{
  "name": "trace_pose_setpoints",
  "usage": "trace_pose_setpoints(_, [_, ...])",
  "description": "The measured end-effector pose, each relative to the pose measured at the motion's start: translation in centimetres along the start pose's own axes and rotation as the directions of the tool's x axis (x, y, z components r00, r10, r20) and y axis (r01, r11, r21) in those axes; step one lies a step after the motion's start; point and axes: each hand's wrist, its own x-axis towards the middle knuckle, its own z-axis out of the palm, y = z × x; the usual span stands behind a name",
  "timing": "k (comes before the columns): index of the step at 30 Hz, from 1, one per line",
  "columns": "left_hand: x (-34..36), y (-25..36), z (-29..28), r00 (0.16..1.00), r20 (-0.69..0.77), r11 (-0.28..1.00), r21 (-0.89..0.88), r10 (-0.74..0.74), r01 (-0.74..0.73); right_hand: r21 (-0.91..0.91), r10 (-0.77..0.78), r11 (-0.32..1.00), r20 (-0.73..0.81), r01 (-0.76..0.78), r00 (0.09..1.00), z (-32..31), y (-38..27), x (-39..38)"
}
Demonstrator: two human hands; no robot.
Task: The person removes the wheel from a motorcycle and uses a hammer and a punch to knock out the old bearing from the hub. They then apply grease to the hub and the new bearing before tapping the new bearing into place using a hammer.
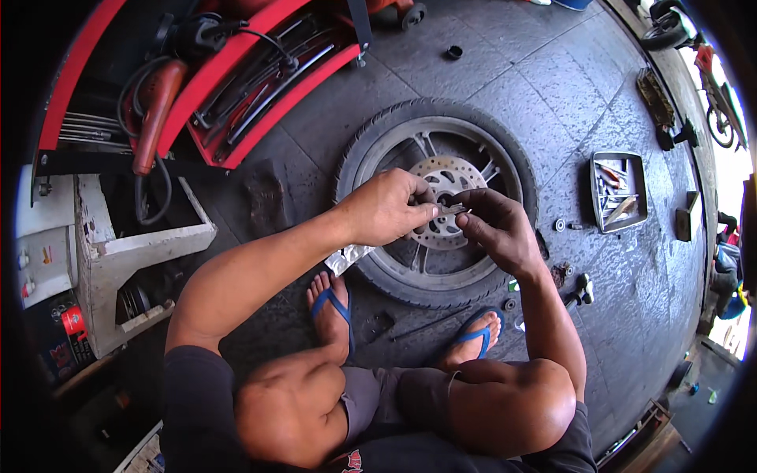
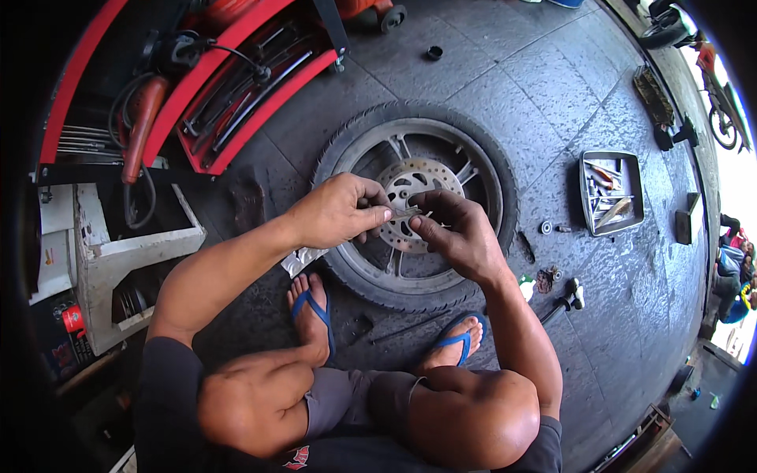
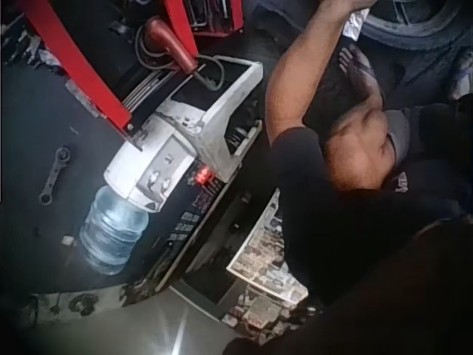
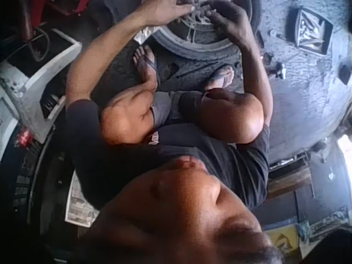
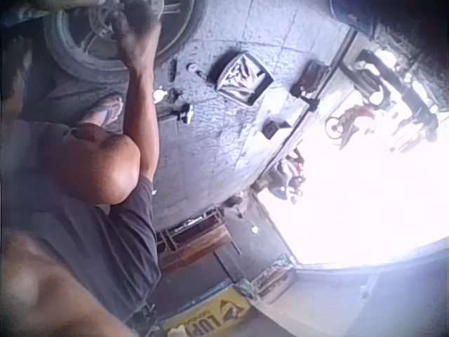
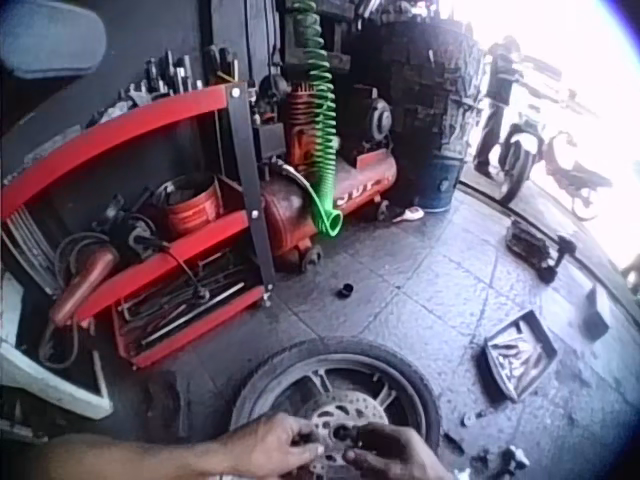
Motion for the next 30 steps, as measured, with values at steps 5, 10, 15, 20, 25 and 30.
trace_pose_setpoints(5, [0.7, -0.9, 0.8, 0.996, 0.089, 0.997, 0.081, 0.010, -0.018, -0.207, -0.072, 0.975, 0.061, 0.083, 0.996, -0.4, 1.4, -0.1])
trace_pose_setpoints(10, [0.7, -2.1, 1.2, 0.983, 0.180, 0.998, -0.049, -0.031, 0.041, -0.131, -0.026, 0.990, 0.119, 0.041, 0.993, 0.2, 2.2, -0.2])
trace_pose_setpoints(15, [0.7, -4.5, 4.2, 0.976, 0.211, 0.821, -0.546, -0.056, 0.165, -0.167, -0.354, 0.923, -0.017, 0.346, 0.935, 0.4, 4.6, -1.0])
trace_pose_setpoints(20, [-1.1, -6.4, 8.4, 0.975, 0.207, 0.659, -0.723, -0.082, 0.209, 0.053, -0.273, 0.960, -0.050, 0.276, 0.961, 0.6, 8.1, -3.2])
trace_pose_setpoints(25, [-1.5, -6.4, 9.6, 0.986, 0.148, 0.658, -0.737, -0.071, 0.158, 0.250, -0.236, 0.938, -0.041, 0.239, 0.971, 0.2, 8.4, -4.0])
trace_pose_setpoints(30, [-1.9, -5.2, 10.3, 0.990, 0.082, 0.633, -0.762, -0.115, 0.137, 0.119, -0.381, 0.913, -0.087, 0.390, 0.920, 0.3, 8.4, -4.1])
